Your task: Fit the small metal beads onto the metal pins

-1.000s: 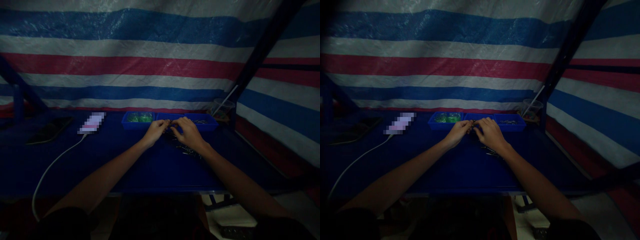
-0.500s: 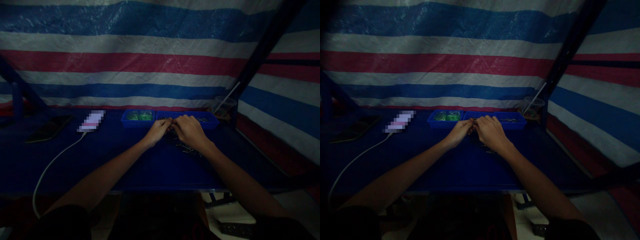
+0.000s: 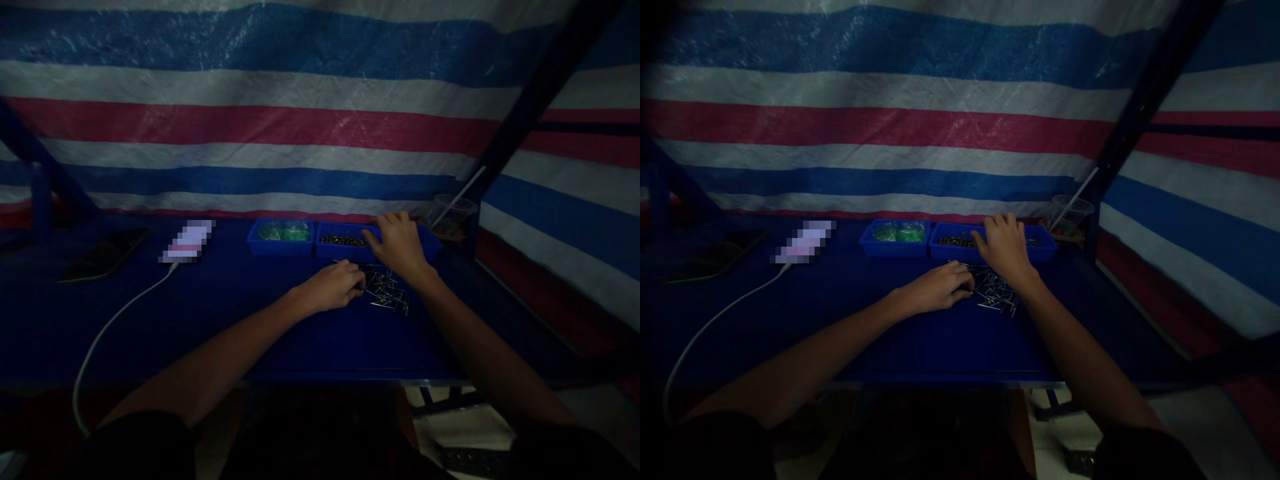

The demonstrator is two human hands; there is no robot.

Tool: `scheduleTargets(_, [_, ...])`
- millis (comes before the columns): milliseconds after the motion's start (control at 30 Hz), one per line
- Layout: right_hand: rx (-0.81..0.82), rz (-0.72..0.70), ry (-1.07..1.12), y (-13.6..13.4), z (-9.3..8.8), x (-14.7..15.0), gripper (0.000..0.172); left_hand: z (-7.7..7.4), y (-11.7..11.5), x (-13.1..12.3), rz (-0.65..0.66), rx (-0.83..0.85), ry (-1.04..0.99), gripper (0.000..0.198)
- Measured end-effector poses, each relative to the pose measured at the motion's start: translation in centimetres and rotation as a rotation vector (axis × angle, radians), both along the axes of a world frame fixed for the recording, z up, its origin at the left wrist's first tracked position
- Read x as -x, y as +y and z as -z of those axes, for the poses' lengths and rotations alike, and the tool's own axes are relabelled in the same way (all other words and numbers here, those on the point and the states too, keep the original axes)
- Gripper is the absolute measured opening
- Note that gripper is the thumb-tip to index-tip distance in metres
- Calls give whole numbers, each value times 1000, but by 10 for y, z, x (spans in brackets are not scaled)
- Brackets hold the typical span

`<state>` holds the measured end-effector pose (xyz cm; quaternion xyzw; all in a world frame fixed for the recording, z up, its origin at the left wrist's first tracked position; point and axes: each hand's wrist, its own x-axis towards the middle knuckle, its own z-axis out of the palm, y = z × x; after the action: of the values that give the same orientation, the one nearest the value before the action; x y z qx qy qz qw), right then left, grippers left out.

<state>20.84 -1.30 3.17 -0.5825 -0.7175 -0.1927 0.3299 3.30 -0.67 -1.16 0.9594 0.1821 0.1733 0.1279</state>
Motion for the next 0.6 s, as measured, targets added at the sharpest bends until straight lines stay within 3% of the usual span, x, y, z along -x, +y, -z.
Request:
scheduleTargets(100, [104,-152,44,-4,14,3,23,0,9,0,-29,136,-107,5])
scheduleTargets(300, [120,-430,53,-15,17,17,19,-6,37,9,-195,584,-614,16])
scheduleTargets(500, [222,-468,27,-8,25,16,13,-4,40,15,-103,600,-592,18])
scheduleTargets(600, [192,-433,12,-11,22,15,9,-4,37,12,-134,545,-594,12])
